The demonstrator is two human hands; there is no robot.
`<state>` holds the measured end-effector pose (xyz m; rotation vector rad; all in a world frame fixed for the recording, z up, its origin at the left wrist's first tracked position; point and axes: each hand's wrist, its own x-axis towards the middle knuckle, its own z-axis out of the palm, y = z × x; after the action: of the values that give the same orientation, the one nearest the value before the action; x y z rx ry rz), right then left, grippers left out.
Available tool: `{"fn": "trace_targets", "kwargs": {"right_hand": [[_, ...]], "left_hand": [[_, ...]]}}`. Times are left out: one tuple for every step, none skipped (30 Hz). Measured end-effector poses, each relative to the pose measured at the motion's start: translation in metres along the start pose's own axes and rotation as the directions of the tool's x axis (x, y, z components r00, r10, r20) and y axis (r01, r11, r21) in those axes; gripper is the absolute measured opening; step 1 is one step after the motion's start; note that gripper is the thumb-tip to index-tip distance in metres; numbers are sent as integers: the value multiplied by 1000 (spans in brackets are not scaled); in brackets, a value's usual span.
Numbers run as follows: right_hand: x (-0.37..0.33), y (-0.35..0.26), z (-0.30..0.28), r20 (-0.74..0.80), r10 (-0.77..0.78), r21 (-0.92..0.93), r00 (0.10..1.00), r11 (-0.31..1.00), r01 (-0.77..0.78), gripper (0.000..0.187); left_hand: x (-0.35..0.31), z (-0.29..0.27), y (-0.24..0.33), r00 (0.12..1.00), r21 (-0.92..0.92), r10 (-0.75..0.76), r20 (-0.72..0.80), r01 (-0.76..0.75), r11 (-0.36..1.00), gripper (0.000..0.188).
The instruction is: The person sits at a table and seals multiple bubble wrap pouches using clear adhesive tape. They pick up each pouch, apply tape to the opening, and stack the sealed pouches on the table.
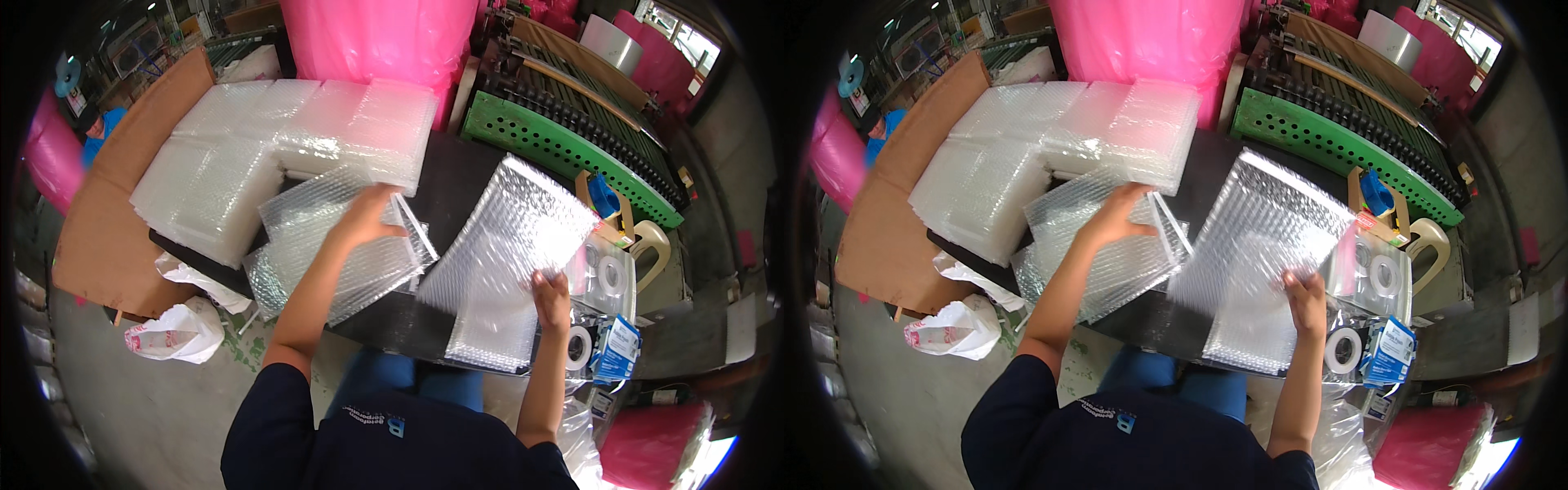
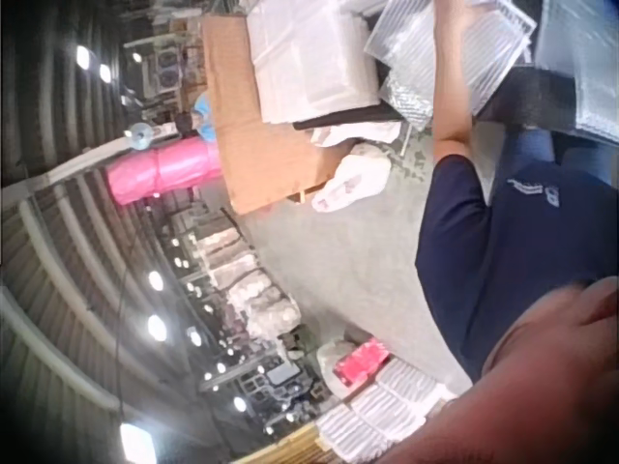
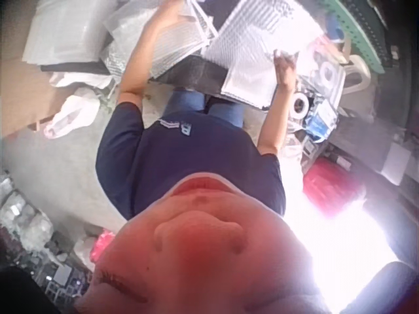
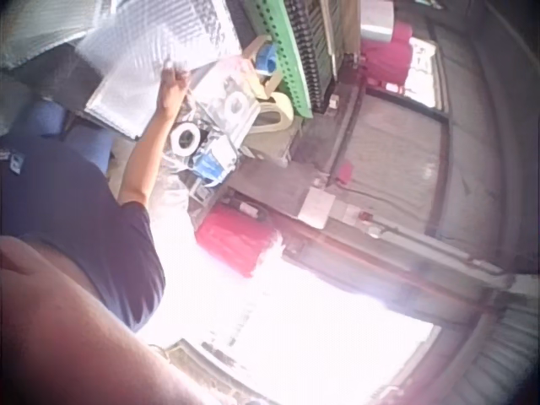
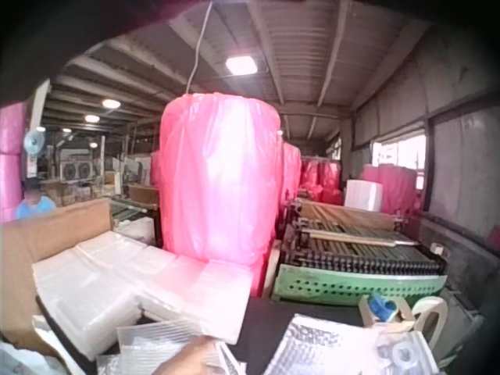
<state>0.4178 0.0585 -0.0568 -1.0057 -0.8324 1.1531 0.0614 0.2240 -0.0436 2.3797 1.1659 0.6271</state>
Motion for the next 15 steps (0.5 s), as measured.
{"fn": "trace_targets", "kwargs": {"right_hand": [[-16, 3, 4, -30, 15, 83, 999, 996, -12, 24], [-33, 17, -9, -40, 5, 151, 999, 989, 1, 23], [-48, 31, -19, -55, -2, 216, 998, 976, 14, 23], [-66, 37, -14, -112, 47, 219, 993, 975, -22, 22], [-82, 43, -6, -168, 97, 227, 981, 972, -57, 21], [-98, 53, -2, -178, 104, 218, 979, 974, -64, 16], [-106, 62, 0, -198, 130, 224, 972, 971, -85, 15], [-113, 70, 3, -217, 157, 232, 964, 967, -105, 14], [-123, 79, 4, -237, 191, 239, 953, 962, -133, 13], [-127, 82, 7, -184, 204, 217, 961, 962, -162, 11], [-130, 86, 13, -163, 211, 244, 964, 955, -167, 11], [-132, 88, 22, -148, 214, 270, 965, 948, -169, 11], [-136, 89, 26, -137, 212, 291, 968, 942, -165, 10], [-140, 98, 19, -82, 196, 325, 977, 932, -160, 15], [-141, 95, 25, -82, 182, 326, 980, 934, -146, 17]], "left_hand": [[-13, 0, -41, 977, 322, -153, -146, 194, 927, 94], [-23, 2, -75, 959, 281, -281, -17, 274, 920, 99], [-28, 4, -96, 911, 250, -395, 121, 357, 900, 103], [-29, 5, -95, 900, 296, -420, 121, 371, 880, 101], [-31, 10, -93, 889, 343, -443, 118, 382, 858, 99], [-33, 15, -90, 878, 386, -462, 124, 387, 837, 97], [-31, 14, -92, 873, 347, -455, 177, 377, 859, 98], [-26, 9, -96, 865, 308, -446, 230, 370, 876, 98], [-23, 9, -101, 851, 267, -439, 289, 369, 890, 98], [-23, 6, -109, 865, 194, -376, 331, 328, 925, 94], [-26, 5, -116, 867, 104, -379, 324, 366, 925, 92], [-26, 1, -112, 868, 12, -377, 322, 395, 919, 90], [-25, -7, -100, 872, -85, -370, 321, 415, 906, 88], [-33, -14, -88, 919, -153, -282, 274, 331, 931, 84], [-44, -27, -69, 956, -240, -218, 195, 262, 935, 84]]}}
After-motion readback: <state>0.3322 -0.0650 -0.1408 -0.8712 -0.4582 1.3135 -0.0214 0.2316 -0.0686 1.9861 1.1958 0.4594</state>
